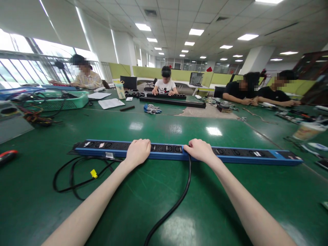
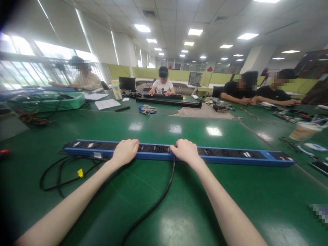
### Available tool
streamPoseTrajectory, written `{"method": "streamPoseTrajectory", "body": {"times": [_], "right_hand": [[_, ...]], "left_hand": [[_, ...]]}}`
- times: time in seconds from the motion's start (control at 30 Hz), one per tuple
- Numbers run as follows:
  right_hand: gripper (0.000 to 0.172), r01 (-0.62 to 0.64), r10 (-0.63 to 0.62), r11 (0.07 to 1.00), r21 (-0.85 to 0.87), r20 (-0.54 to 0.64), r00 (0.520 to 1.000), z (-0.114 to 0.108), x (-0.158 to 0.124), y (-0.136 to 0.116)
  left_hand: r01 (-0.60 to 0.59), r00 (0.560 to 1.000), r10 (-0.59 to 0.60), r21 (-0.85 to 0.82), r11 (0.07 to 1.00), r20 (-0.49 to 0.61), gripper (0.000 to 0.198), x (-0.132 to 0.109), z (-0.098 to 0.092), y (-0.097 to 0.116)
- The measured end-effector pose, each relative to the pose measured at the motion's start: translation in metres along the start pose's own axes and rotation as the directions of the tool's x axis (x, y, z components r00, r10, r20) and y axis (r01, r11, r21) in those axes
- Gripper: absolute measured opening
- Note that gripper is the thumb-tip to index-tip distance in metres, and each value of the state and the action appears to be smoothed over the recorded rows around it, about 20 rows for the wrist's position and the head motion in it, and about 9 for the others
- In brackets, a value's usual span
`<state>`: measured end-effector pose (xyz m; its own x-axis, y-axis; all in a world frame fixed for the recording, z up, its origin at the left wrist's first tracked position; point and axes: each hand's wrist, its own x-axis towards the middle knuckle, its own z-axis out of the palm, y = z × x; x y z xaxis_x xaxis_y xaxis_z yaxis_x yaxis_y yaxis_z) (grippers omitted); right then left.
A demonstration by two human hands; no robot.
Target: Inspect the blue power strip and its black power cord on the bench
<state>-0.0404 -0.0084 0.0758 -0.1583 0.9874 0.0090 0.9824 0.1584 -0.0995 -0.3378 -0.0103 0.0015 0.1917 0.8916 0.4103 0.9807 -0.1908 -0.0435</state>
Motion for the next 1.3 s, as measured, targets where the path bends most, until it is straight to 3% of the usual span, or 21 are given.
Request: {"method": "streamPoseTrajectory", "body": {"times": [0.13, 0.27, 0.4, 0.57, 0.77, 0.87, 0.97, 1.1, 1.2, 1.3], "right_hand": [[0.05, 0.029, -0.017, 0.988, 0.153, -0.078, 0.997, -0.023, -0.001, 0.009], [0.059, 0.074, -0.002, 0.959, 0.274, -0.256, 0.967, -0.06, -0.008, 0.043], [0.053, 0.06, -0.002, 0.964, 0.258, -0.221, 0.975, -0.087, -0.023, 0.085], [0.054, 0.031, 0.031, 0.957, 0.288, -0.208, 0.978, -0.106, -0.044, 0.128], [0.058, -0.005, 0.012, 0.929, 0.371, -0.016, 1.0, -0.113, -0.063, 0.177], [0.058, -0.033, 0.014, 0.911, 0.412, 0.048, 0.999, -0.112, -0.068, 0.193], [0.057, -0.056, 0.04, 0.905, 0.421, 0.047, 0.998, -0.112, -0.07, 0.199], [0.053, -0.047, 0.036, 0.908, 0.417, 0.034, 0.999, -0.11, -0.067, 0.196], [0.05, -0.048, 0.034, 0.914, 0.404, 0.041, 0.999, -0.107, -0.063, 0.191], [0.049, -0.059, 0.035, 0.932, 0.357, 0.074, 0.997, -0.101, -0.058, 0.186]], "left_hand": [[0.003, 1.0, -0.003, -0.01, 1.0, 0.007, 0.036, 0.0, 0.0, -0.001], [-0.002, 1.0, 0.002, -0.017, 1.0, 0.003, 0.037, 0.0, 0.0, 0.0], [0.002, 1.0, -0.002, -0.002, 1.0, 0.025, 0.038, 0.0, -0.002, 0.002], [-0.015, 0.998, 0.014, 0.029, 0.999, 0.058, 0.039, 0.002, -0.005, 0.003], [0.008, 0.997, -0.008, -0.007, 1.0, 0.083, 0.04, 0.004, 0.0, 0.005], [0.062, 0.996, -0.062, -0.002, 0.998, 0.069, 0.039, 0.005, -0.004, 0.017], [0.036, 0.999, -0.037, -0.007, 0.999, -0.017, 0.039, 0.011, -0.017, 0.048], [-0.059, 0.995, 0.046, -0.142, 0.988, -0.092, 0.037, 0.028, -0.034, 0.123], [-0.137, 0.987, 0.115, -0.224, 0.965, -0.108, 0.033, 0.042, -0.031, 0.185], [-0.14, 0.986, 0.112, -0.245, 0.959, -0.126, 0.028, 0.049, -0.015, 0.232]]}}
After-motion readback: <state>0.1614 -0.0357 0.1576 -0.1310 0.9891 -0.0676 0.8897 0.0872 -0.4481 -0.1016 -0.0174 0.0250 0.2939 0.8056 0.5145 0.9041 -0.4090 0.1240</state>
